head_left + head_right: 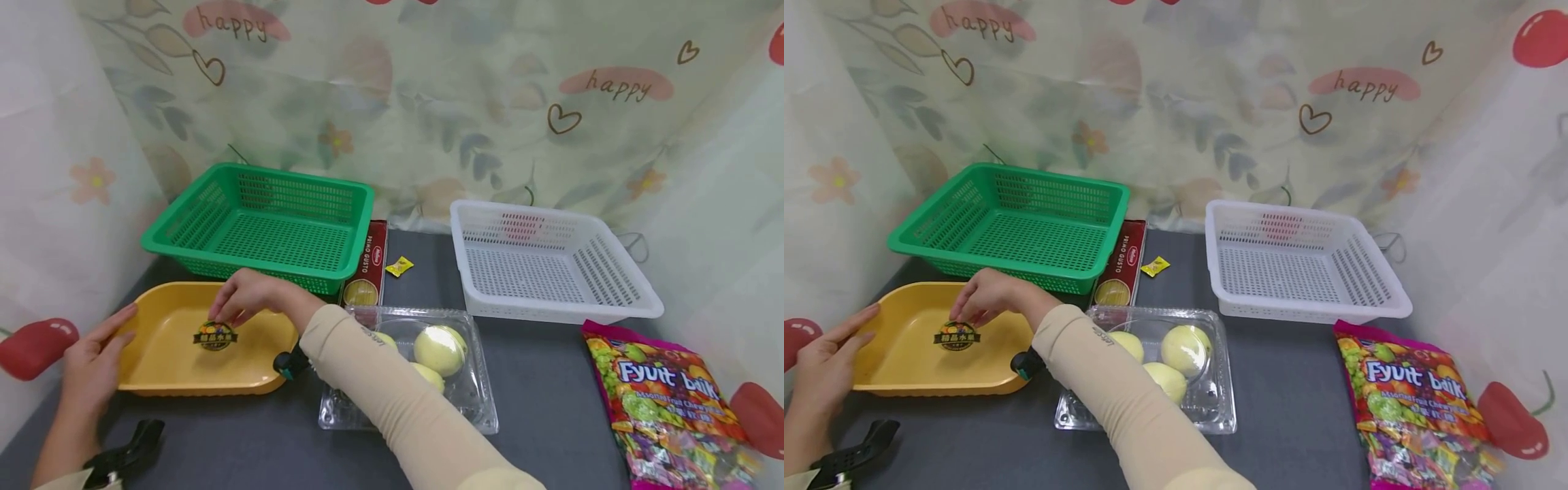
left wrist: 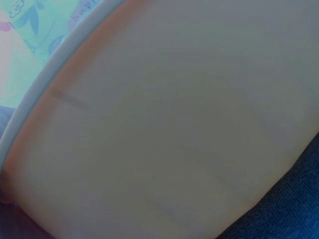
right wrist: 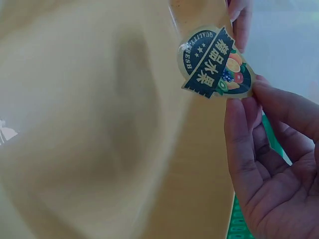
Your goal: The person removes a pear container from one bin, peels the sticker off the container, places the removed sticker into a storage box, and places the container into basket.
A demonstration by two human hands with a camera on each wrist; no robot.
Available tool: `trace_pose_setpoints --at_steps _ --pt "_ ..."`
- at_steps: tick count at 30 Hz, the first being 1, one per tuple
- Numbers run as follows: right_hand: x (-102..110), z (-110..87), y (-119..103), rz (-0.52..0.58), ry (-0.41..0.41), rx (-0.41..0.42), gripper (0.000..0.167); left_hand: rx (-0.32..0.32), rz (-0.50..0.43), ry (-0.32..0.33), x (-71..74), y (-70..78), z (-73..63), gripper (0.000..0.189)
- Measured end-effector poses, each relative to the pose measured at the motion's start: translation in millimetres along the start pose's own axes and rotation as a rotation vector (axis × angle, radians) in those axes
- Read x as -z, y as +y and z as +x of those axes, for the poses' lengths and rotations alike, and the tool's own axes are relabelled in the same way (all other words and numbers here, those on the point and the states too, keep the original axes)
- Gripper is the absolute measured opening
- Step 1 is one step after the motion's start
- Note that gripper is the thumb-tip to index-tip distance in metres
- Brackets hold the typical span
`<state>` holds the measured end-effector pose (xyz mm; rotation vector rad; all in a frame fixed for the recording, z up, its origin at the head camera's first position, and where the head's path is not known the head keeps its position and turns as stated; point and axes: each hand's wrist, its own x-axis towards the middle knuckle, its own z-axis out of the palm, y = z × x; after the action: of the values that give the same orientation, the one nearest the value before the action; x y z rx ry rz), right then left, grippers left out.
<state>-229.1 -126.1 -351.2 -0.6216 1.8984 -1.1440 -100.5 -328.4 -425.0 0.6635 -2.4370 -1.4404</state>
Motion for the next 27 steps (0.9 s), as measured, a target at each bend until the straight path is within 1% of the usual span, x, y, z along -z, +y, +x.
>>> trace_pose_setpoints --at_steps 7,12,17,20,27 --pt "-0.8 3.1 0.6 -0.002 -0.002 0.011 0.015 0.012 -0.031 -0.008 2.4 -1.1 1.9 0.043" --pt "-0.6 3.7 2.0 -0.014 -0.009 0.017 0.016 -0.007 -0.016 -0.016 2.3 -1.9 2.2 0.043" --pt "2.2 1.8 2.8 -0.028 0.006 0.022 0.018 -0.006 -0.021 -0.02 2.1 -1.8 1.3 0.043" --pt "3.8 1.2 3.3 -0.02 0.016 0.018 0.018 -0.018 -0.026 -0.024 2.5 -2.7 0.9 0.043" --pt "6.5 1.1 3.7 -0.012 0.032 0.018 0.016 -0.006 -0.044 -0.029 1.9 -3.8 0.8 0.043"
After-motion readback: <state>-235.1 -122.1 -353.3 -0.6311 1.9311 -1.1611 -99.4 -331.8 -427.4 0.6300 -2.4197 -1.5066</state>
